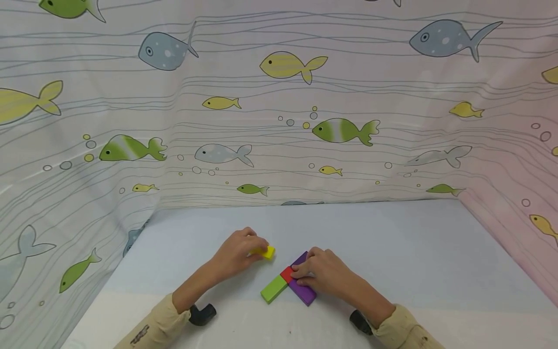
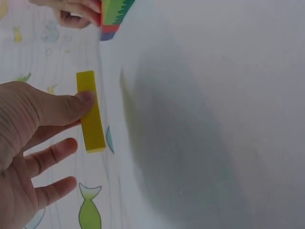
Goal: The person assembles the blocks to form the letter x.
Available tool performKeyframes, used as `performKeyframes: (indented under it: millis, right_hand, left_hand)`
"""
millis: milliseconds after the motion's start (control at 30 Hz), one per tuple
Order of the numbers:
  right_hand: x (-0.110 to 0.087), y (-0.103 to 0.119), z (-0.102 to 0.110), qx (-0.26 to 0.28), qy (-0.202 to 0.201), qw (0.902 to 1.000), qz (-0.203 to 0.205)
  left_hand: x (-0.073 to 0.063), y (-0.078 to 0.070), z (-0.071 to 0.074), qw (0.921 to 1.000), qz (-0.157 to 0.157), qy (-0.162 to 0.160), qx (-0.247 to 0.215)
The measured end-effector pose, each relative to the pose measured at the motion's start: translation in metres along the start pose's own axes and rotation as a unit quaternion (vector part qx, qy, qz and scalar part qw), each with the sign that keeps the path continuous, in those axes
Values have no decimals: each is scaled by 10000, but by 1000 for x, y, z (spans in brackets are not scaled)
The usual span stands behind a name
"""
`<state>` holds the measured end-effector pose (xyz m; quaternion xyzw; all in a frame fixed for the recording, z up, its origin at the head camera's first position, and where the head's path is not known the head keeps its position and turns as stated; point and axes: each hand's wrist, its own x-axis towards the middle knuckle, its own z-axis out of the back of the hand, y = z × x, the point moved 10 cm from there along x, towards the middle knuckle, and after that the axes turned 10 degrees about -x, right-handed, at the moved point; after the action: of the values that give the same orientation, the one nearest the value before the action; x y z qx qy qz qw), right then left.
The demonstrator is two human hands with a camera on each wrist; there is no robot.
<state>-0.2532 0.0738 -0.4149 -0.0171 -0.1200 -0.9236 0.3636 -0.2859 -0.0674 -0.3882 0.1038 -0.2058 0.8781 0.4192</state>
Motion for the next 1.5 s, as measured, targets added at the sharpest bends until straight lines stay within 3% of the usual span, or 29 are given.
performKeyframes:
  millis: [667, 1067, 1500]
  right_hand:
    - [0, 0, -1, 17, 58, 9999, -80]
    - [-1, 1, -1, -33, -169, 9998, 69]
    - [0, -1, -3, -48, -71, 10000, -15]
  left_hand:
    - [4, -16, -10, 9993, -340, 151, 77]
    - [4, -19, -19, 9987, -335, 382, 75]
    - [6, -24, -24, 9978, -352, 558, -88]
